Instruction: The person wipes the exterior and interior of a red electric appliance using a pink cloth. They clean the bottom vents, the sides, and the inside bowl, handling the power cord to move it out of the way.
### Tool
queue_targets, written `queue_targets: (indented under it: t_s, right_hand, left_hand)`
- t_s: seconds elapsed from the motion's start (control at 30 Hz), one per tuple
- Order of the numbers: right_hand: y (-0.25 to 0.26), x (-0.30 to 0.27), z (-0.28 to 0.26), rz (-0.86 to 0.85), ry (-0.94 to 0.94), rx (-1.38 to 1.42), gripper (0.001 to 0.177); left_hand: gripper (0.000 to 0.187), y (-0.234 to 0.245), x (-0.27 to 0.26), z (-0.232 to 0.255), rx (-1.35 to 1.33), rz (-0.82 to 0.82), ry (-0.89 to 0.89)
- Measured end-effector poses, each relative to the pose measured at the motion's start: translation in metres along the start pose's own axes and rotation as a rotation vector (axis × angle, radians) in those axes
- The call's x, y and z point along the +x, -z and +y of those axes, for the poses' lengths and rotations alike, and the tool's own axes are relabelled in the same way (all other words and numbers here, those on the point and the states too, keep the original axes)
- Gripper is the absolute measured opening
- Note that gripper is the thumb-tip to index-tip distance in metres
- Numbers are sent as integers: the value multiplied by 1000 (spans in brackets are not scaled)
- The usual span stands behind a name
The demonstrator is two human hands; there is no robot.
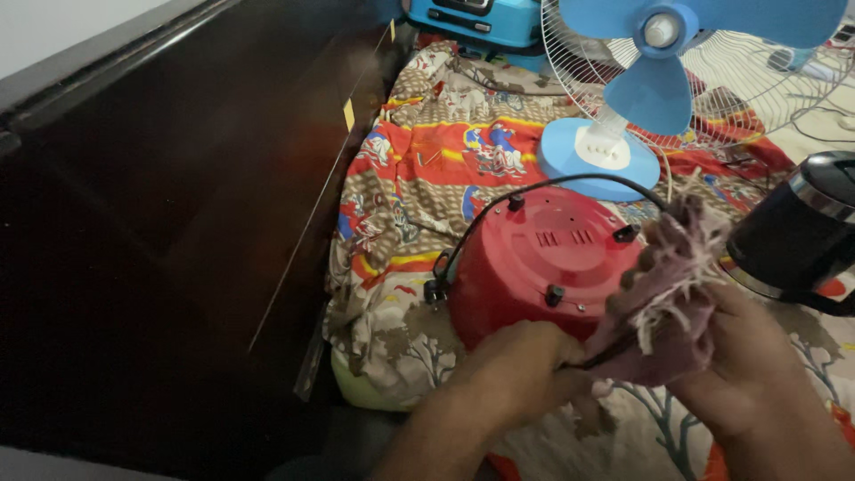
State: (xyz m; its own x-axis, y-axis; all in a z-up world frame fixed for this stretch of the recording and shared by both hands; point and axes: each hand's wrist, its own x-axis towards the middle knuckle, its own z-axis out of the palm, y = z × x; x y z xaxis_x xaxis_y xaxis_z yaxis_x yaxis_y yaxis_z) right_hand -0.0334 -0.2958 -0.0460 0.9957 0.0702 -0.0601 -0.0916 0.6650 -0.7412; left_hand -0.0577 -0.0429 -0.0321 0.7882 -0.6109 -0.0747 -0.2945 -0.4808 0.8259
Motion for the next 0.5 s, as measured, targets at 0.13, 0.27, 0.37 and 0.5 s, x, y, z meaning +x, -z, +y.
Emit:
queue_targets:
  t_s: [0.13,0.27,0.37,0.5]
  right_hand:
    - [-8,-19,-6,32,239,-416,48]
    - [-11,-46,1,54,482,-1026,84]
    - [-16,-39,9,-35,224,-938,87]
    - [-25,-44,16,-403,111,-613,54]
  left_hand:
    - [27,-3,3,-15,166,-72,141]
    - [31,-5,0,-28,120,-85,39]
    - [47,-5,1,-26,-180,-122,-154]
    - [79,8,-3,-14,-410,-198,-268]
